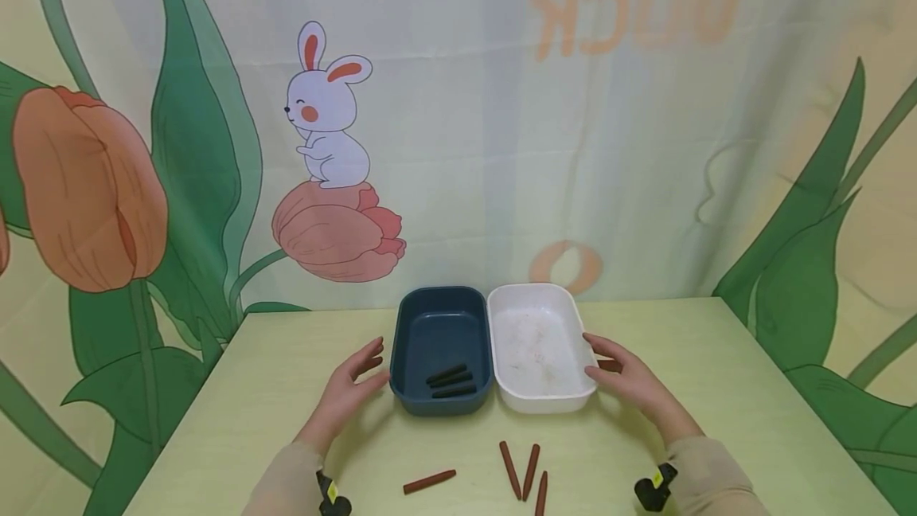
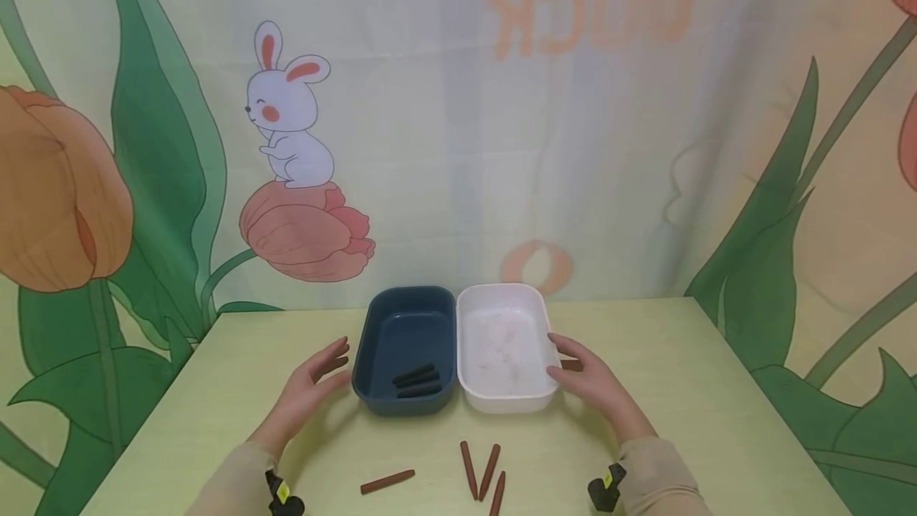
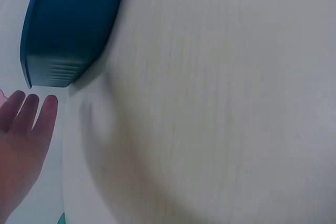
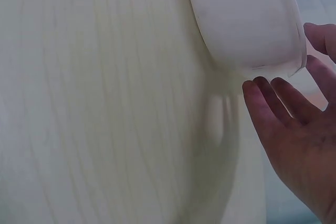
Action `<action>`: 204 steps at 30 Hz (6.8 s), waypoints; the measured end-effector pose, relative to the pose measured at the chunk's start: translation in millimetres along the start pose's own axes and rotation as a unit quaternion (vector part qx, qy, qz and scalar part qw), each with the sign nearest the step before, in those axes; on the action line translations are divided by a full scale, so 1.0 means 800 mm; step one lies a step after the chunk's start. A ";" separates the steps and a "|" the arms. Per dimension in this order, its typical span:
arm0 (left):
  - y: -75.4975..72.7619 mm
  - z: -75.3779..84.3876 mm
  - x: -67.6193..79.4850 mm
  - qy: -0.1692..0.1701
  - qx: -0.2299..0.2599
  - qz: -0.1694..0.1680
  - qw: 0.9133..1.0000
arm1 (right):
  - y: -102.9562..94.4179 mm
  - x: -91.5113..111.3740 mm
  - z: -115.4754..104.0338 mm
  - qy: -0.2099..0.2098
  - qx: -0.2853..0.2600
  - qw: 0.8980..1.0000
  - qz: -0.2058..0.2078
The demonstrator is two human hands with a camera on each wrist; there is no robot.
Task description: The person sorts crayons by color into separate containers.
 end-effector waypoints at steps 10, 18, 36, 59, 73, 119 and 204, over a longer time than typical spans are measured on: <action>-0.024 0.001 0.040 0.036 -0.025 0.056 0.997 | 0.004 0.001 0.003 -0.004 -0.033 0.999 -0.013; -0.030 0.017 0.069 0.122 -0.005 0.069 0.990 | 0.004 0.003 0.008 0.005 -0.036 0.999 -0.021; 0.028 0.038 0.108 0.157 0.004 0.011 0.988 | 0.008 0.002 0.009 0.038 -0.053 0.997 -0.048; 0.099 -0.004 0.121 0.093 -0.117 -0.084 0.985 | 0.008 0.000 0.006 0.082 -0.094 0.990 -0.069; 0.112 -0.017 0.115 0.057 -0.180 -0.091 0.978 | 0.009 0.002 0.007 0.077 -0.104 0.989 -0.069; 0.166 0.042 0.092 0.052 -0.050 -0.038 0.997 | 0.008 0.002 0.012 0.081 -0.124 0.987 -0.063; 0.237 0.154 -0.050 0.119 -0.076 0.103 0.985 | 0.009 0.001 0.013 0.087 -0.117 0.988 -0.054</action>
Point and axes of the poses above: each hand's wrist, its own x-axis away from the middle knuckle, its own y-axis out of the palm, z = x × y, the point moved 8 cm from there along -x, towards the middle knuckle, and after that the axes turned 10 degrees about -y, right-handed, at the moved point
